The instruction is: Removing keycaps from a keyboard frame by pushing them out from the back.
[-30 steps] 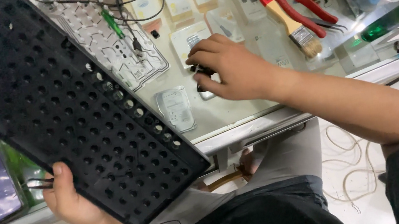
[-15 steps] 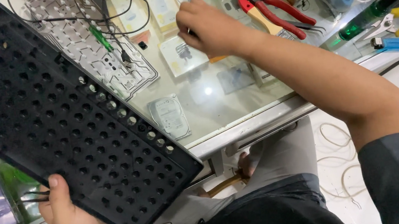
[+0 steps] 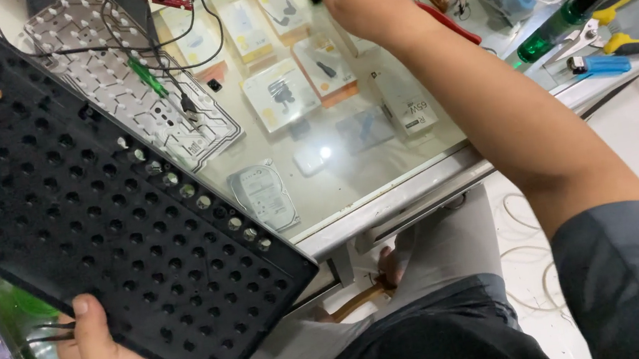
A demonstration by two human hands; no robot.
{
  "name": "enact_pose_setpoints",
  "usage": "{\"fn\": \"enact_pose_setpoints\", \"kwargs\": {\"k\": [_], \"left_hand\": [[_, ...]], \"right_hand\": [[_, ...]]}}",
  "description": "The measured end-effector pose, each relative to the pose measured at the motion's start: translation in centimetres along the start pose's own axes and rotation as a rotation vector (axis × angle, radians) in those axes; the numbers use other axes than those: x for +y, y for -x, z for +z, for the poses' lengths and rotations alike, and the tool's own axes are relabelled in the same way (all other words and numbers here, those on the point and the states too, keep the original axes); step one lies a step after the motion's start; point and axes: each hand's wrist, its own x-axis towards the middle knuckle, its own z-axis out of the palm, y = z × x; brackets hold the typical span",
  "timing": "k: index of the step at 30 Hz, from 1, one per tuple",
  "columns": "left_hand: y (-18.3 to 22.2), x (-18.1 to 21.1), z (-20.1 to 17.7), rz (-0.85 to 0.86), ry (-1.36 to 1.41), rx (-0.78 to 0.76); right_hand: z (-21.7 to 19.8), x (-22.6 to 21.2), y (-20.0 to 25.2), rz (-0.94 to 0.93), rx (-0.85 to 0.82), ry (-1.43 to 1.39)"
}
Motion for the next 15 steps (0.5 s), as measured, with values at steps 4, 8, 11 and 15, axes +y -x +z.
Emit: {"fn": "enact_pose_setpoints", "kwargs": {"k": [4,8,11,15], "left_hand": [[-0.1,-0.5,-0.2,-0.012,0.029,-0.039],[0.1,0.1,0.7,-0.007,-0.009,-0.029],[-0.3,-1.1,-0.9,-0.006,-0.045,0.095],[0.3,-0.8,-0.1,-0.011,-0.096,0.161]], "right_hand": [[-4.7,-1.5,7.2,0.114,-0.204,0.491],[-7.0,-1.8,11.0,0.324,-0.418,0.446],[-7.0,-0.3,11.7,0.150,-0.278,0.348],[-6.9,1.7,11.3,0.264,-0.327,0.313]]}}
